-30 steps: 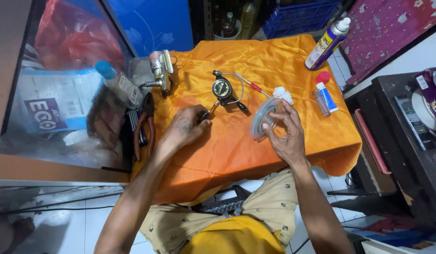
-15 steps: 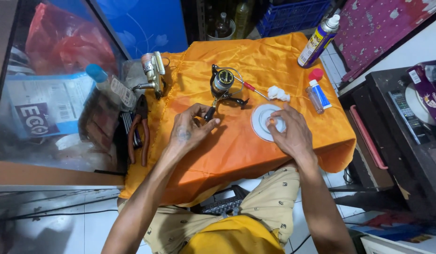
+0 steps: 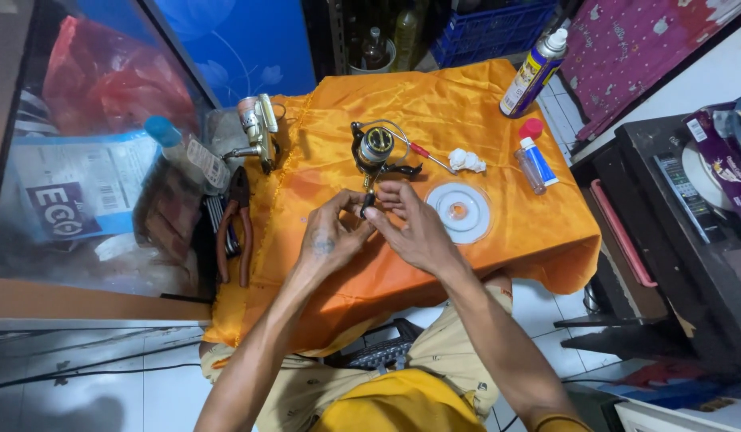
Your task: The person sits at a table and works on a fishing reel, using a screwdriver to adjust parts and a tube of lubricant to apply grease. They handle the reel with both hands, turning the handle and manipulating the spool area.
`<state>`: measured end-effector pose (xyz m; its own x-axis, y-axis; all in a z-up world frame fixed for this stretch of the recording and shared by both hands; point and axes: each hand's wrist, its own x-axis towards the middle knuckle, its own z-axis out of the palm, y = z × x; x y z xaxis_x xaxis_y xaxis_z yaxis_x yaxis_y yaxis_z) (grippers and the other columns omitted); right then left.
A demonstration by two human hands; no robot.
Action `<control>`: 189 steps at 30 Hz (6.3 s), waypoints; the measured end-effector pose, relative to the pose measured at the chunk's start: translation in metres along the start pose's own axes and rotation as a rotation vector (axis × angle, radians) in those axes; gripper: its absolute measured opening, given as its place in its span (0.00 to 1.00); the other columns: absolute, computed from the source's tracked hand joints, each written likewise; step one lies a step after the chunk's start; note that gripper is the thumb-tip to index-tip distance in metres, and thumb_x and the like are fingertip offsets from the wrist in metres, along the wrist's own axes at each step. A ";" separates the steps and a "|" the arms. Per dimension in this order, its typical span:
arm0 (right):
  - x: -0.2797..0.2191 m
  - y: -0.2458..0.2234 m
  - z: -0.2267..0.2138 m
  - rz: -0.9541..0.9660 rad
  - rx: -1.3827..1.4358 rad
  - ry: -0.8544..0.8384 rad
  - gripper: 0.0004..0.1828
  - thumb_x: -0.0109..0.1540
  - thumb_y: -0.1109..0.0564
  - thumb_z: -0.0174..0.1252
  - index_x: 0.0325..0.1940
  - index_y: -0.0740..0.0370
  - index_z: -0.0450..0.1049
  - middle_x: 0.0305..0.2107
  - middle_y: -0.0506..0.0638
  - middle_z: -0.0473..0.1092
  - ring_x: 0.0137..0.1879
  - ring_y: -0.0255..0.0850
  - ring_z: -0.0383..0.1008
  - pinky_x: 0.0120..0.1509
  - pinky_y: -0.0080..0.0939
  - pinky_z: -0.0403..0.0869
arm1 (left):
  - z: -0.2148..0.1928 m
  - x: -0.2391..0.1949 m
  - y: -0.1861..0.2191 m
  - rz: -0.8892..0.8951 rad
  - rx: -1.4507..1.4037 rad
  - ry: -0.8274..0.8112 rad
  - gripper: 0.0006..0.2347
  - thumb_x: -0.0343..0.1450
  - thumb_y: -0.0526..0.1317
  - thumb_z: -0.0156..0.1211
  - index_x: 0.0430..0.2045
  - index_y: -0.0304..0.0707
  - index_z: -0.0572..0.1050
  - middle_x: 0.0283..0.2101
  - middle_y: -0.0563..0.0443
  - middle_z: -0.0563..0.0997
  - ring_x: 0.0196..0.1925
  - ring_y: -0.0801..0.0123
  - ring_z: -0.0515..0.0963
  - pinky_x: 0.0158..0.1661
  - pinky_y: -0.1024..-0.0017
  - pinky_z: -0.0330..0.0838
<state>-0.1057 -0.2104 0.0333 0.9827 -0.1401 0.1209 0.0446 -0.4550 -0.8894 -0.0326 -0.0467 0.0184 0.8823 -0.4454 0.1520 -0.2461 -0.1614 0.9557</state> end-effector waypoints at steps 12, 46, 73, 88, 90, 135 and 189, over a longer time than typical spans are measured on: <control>0.018 0.032 0.025 0.099 0.323 0.026 0.31 0.64 0.58 0.65 0.64 0.67 0.56 0.51 0.65 0.74 0.50 0.50 0.80 0.54 0.46 0.80 | -0.004 -0.032 0.004 -0.015 0.080 -0.048 0.23 0.62 0.38 0.72 0.52 0.36 0.76 0.30 0.45 0.81 0.24 0.62 0.83 0.25 0.70 0.77; 0.016 0.048 0.012 0.115 0.497 0.171 0.13 0.65 0.64 0.48 0.48 0.65 0.77 0.22 0.50 0.68 0.19 0.26 0.58 0.20 0.25 0.60 | -0.018 0.103 -0.022 0.250 0.254 -0.360 0.32 0.53 0.51 0.84 0.50 0.45 0.77 0.50 0.46 0.78 0.57 0.49 0.77 0.58 0.54 0.70; 0.020 -0.073 -0.053 -0.343 -0.060 -0.164 0.08 0.67 0.58 0.57 0.46 0.61 0.80 0.19 0.52 0.66 0.31 0.39 0.66 0.38 0.44 0.70 | -0.033 0.098 0.017 0.543 0.373 -0.088 0.21 0.56 0.46 0.81 0.35 0.36 0.76 0.29 0.37 0.82 0.34 0.44 0.84 0.33 0.53 0.79; 0.095 -0.026 -0.058 -0.248 -0.050 -0.098 0.06 0.66 0.59 0.61 0.46 0.60 0.80 0.17 0.38 0.50 0.24 0.29 0.56 0.32 0.32 0.60 | -0.043 0.082 0.034 0.552 0.427 -0.187 0.21 0.57 0.50 0.79 0.32 0.37 0.78 0.28 0.38 0.83 0.32 0.49 0.85 0.30 0.59 0.79; 0.100 -0.023 -0.055 -0.205 -0.014 -0.128 0.07 0.66 0.58 0.61 0.46 0.60 0.80 0.19 0.36 0.50 0.26 0.26 0.55 0.33 0.30 0.59 | -0.045 0.081 0.033 0.575 0.376 -0.194 0.21 0.57 0.50 0.80 0.32 0.36 0.77 0.27 0.38 0.83 0.31 0.49 0.85 0.29 0.59 0.78; 0.134 0.014 -0.023 -0.428 0.074 -0.089 0.05 0.66 0.58 0.65 0.43 0.62 0.80 0.24 0.48 0.66 0.30 0.30 0.63 0.35 0.30 0.66 | -0.062 0.081 0.011 0.311 0.195 -0.237 0.22 0.60 0.54 0.74 0.34 0.39 0.70 0.30 0.35 0.83 0.34 0.41 0.84 0.32 0.55 0.74; 0.086 -0.056 -0.045 -0.583 -0.217 -0.247 0.03 0.64 0.59 0.63 0.36 0.58 0.81 0.24 0.51 0.69 0.28 0.45 0.70 0.34 0.40 0.71 | -0.059 0.081 0.002 0.425 0.208 0.176 0.21 0.66 0.55 0.70 0.35 0.41 0.67 0.26 0.36 0.80 0.30 0.41 0.83 0.29 0.56 0.75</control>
<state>-0.0313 -0.2365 0.1131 0.8222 0.3760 0.4273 0.5689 -0.5658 -0.5969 0.0622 -0.0312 0.0479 0.7368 -0.3576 0.5738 -0.6571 -0.1786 0.7324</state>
